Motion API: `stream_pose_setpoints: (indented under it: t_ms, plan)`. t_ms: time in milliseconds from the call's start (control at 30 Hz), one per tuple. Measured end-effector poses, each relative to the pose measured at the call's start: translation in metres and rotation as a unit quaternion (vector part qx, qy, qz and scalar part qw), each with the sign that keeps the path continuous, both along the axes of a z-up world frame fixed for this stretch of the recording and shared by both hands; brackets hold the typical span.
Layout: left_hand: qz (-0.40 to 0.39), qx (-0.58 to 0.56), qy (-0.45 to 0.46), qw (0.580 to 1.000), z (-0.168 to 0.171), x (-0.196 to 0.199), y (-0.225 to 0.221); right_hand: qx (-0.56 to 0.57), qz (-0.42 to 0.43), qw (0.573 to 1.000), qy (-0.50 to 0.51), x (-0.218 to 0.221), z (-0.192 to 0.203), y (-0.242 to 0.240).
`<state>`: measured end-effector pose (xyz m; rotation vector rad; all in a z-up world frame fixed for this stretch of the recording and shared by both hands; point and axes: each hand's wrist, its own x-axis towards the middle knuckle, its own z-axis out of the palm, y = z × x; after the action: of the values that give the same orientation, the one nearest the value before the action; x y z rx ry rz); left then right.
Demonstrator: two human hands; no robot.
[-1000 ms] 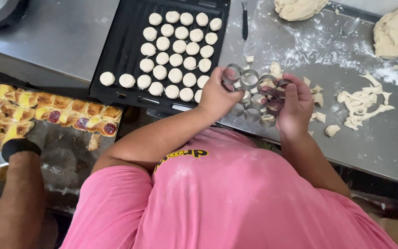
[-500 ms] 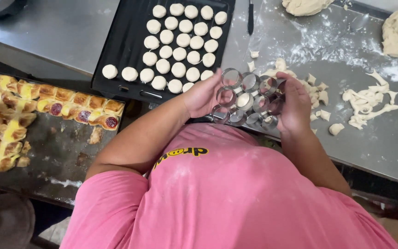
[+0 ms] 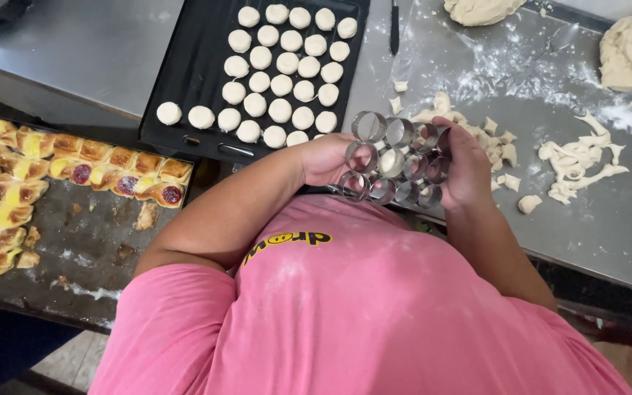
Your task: Cutting small dough circles with a multi-cutter, arranging them on a baking tray, and kneading a large piece of dough.
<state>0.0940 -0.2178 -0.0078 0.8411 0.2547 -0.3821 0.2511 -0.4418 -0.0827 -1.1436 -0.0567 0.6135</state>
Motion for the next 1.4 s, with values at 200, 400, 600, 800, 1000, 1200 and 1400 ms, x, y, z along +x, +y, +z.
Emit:
stream_pose_setpoints:
  t_ms: [200, 400, 600, 800, 1000, 1200, 1400]
  plan:
    - [0.039, -0.021, 0.018, 0.999, -0.015, 0.007, -0.003, 0.031, 0.012, 0.999, 0.015, -0.011, 0.024, 0.007]
    - [-0.001, 0.031, -0.006, 0.999, -0.033, 0.009, 0.003, -0.068, -0.053, 0.996, -0.035, 0.019, 0.022, -0.012]
    - [-0.008, 0.117, -0.004, 0.993, -0.044, 0.013, 0.012, -0.236, -0.18, 0.953, -0.053, -0.013, 0.168, -0.002]
    - [0.011, 0.162, -0.017, 0.987, -0.039, 0.015, 0.012, -0.394, -0.091, 0.904, -0.14, 0.029, 0.133, -0.028]
    - [0.031, 0.168, -0.037, 0.985, -0.038, 0.019, 0.003, -0.631, 0.055, 0.671, -0.387, 0.081, 0.081, -0.046]
    - [0.012, 0.323, -0.121, 0.939, -0.048, 0.018, -0.001, -0.257, 0.062, 0.632, -0.728, 0.018, 0.074, 0.003]
    - [-0.024, 0.423, -0.116, 0.898, -0.019, 0.002, 0.004, -0.235, 0.264, 0.708, -0.611, -0.042, 0.097, 0.05]
